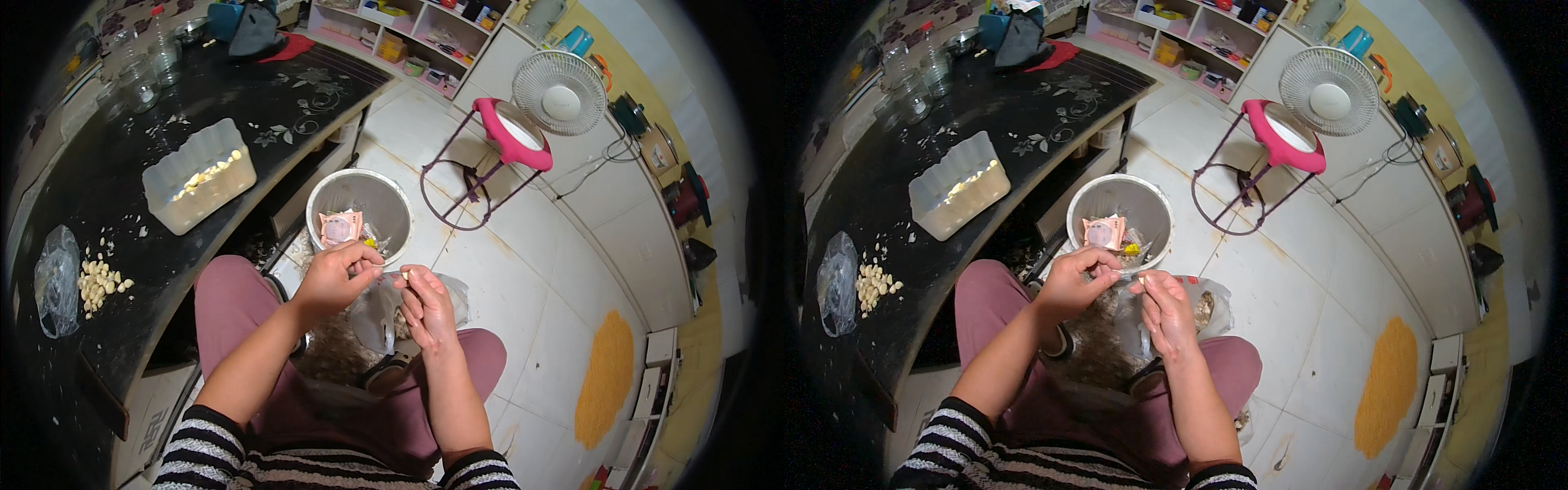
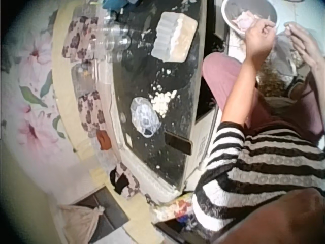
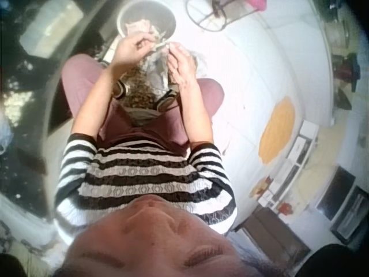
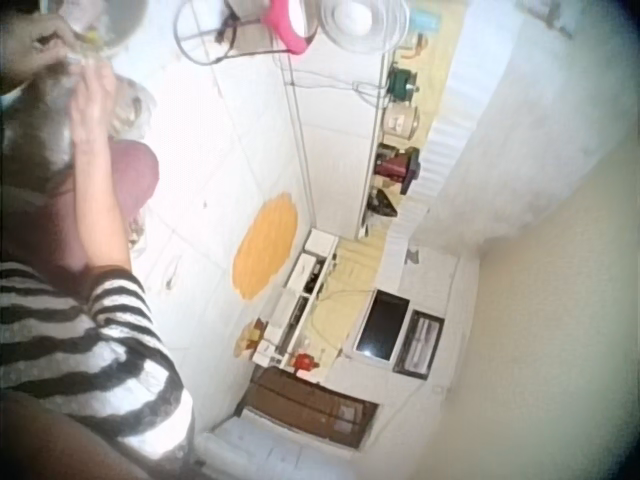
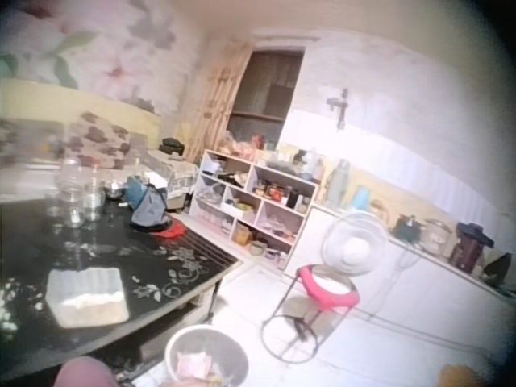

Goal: The person shells peanuts by hand, discarding the shells into a bucket and placing the nuts into a plastic bag.

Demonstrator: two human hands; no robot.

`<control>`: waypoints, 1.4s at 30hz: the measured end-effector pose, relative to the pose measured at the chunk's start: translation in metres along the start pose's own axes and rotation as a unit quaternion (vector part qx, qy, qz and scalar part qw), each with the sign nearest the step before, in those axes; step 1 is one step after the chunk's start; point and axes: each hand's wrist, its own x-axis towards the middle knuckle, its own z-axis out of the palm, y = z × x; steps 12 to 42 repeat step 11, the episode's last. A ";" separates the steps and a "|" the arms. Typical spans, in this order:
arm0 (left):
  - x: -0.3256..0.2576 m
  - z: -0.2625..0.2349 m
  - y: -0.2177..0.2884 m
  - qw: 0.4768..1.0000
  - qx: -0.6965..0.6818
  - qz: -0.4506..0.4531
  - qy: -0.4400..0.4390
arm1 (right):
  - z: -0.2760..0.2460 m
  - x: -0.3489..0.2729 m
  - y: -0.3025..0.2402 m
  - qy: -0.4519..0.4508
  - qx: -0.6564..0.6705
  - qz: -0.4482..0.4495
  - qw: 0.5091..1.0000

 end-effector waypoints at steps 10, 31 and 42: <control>-0.006 -0.055 0.004 0.930 -0.326 -0.026 0.168 | 0.062 0.038 -0.009 -0.054 -0.143 -0.027 0.988; -0.012 -0.071 -0.012 0.914 -0.379 0.040 0.137 | 0.079 0.046 -0.013 -0.067 -0.180 -0.028 0.981; -0.012 -0.071 -0.012 0.914 -0.379 0.040 0.137 | 0.079 0.046 -0.013 -0.067 -0.180 -0.028 0.981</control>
